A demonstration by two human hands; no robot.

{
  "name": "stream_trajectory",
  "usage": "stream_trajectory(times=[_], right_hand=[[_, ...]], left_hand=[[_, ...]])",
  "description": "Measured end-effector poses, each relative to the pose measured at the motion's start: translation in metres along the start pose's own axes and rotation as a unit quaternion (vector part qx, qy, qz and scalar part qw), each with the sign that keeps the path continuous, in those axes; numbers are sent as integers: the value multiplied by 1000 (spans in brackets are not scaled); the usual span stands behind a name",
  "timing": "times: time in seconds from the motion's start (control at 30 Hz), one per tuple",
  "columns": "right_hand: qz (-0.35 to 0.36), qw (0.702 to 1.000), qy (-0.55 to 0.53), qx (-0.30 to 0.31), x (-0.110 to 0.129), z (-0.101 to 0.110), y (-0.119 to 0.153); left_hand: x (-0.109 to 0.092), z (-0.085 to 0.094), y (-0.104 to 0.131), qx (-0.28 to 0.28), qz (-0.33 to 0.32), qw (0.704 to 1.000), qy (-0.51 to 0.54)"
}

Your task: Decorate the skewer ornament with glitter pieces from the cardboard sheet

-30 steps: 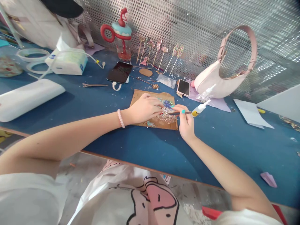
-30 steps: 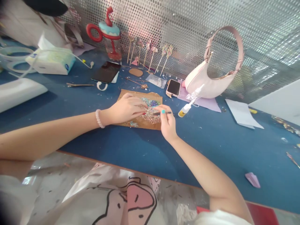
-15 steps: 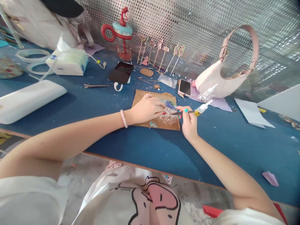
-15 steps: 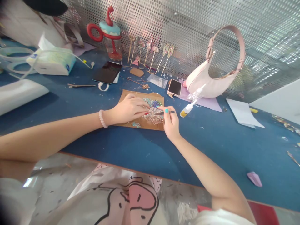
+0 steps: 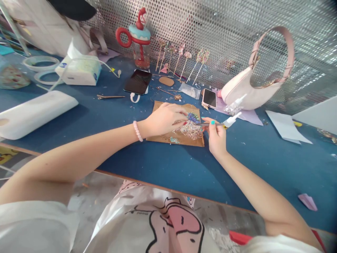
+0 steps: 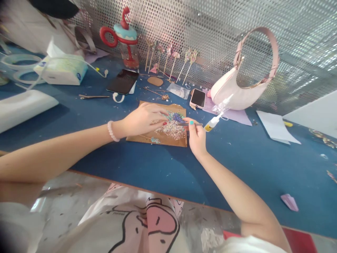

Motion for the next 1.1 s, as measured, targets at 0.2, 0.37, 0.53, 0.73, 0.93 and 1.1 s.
stream_trajectory(times=[0.2, 0.37, 0.53, 0.73, 0.93, 1.1], right_hand=[[-48, 994, -94, -12, -23, 6, -11], [-84, 987, -137, 9, -27, 6, -13], [-120, 980, -146, 61, -28, 9, -16], [-151, 970, -132, 138, -25, 12, -19], [-178, 952, -101, 226, -15, 13, -13], [-207, 927, -82, 304, -10, 14, -5]], left_hand=[[77, 24, 26, -15, 156, 987, 31], [128, 10, 41, 16, 241, 965, 99], [129, 7, 38, 30, 246, 958, 143], [126, 8, 40, 38, 250, 956, 152], [113, 5, 42, 67, 246, 957, 139], [102, 3, 49, 90, 233, 959, 130]])
Point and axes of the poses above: each hand's wrist, its own y-axis away from the middle knuckle, its own z-axis out of the back of the hand, x = y × z, the point moved 9 cm from there along -y, towards the middle knuckle, and after that the axes turned 8 degrees about x, right-handed, at the moved point
